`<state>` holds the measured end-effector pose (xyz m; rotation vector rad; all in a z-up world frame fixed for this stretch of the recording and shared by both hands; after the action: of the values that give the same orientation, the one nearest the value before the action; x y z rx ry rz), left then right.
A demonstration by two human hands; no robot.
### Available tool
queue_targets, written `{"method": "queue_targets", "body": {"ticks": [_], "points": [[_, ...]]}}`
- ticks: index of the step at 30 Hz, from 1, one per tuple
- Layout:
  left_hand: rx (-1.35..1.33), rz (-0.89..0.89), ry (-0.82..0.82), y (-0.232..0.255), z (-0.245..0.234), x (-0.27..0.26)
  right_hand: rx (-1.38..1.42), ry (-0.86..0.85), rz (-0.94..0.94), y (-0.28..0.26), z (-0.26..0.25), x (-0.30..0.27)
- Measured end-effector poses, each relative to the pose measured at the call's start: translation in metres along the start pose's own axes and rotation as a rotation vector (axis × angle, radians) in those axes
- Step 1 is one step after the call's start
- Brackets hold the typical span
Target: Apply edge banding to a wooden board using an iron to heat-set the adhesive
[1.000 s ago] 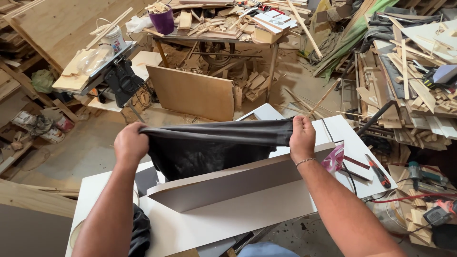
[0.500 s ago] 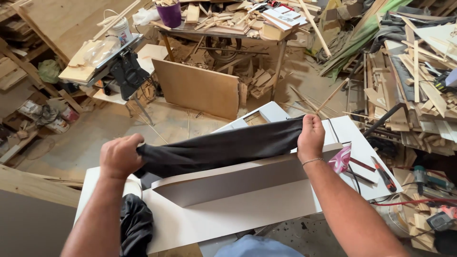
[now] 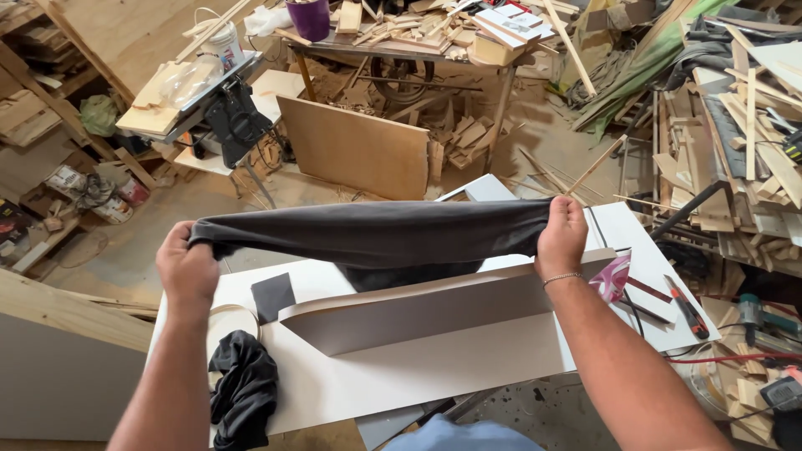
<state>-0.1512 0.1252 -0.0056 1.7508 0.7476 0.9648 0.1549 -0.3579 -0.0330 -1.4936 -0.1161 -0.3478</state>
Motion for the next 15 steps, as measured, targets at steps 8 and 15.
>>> {"method": "queue_targets", "body": {"ticks": [8,15], "points": [[1.06,-0.11,-0.921,0.175,0.025,-0.142,0.095,0.112,0.113,0.012,0.002,0.01],[0.795,0.153,-0.706,0.098,0.041,-0.136,0.132,0.098,0.09,0.014,0.002,0.009]]}}
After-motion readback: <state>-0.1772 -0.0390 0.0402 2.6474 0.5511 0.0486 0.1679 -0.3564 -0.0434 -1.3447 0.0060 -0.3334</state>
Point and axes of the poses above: each hand's wrist, its own x-axis towards the middle knuckle, its own z-axis out of the palm, y = z × x, the point moved 1 cm from there along x, towards the middle knuckle, and after that the axes turned 5 degrees about -y, right-handed, at the moved point
